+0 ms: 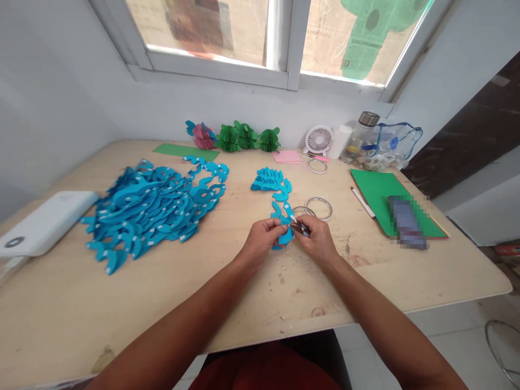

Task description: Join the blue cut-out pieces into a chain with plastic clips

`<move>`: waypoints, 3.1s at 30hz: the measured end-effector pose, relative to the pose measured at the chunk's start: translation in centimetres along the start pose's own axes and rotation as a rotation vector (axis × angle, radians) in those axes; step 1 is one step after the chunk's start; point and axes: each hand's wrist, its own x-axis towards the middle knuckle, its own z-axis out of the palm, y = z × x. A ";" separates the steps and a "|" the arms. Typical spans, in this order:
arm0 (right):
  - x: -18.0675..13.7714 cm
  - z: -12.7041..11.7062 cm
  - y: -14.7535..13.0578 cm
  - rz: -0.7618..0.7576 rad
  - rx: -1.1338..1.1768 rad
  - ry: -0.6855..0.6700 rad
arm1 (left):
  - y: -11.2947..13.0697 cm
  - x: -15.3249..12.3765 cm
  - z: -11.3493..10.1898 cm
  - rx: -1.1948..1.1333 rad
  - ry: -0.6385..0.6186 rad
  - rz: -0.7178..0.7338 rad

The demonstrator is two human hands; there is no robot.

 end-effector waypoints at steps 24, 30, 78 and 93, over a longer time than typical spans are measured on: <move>0.1 0.0 0.2 0.008 -0.006 -0.010 | -0.4 0.3 -0.1 -0.023 -0.021 0.009; 0.0 0.0 0.2 0.017 0.002 -0.013 | -0.5 0.4 -0.2 -0.014 -0.024 0.007; 0.0 0.0 0.2 0.030 -0.003 -0.032 | -0.3 0.3 -0.1 -0.016 -0.019 -0.006; 0.1 -0.1 0.2 0.028 -0.012 -0.049 | -0.6 0.6 -0.3 0.007 -0.032 -0.009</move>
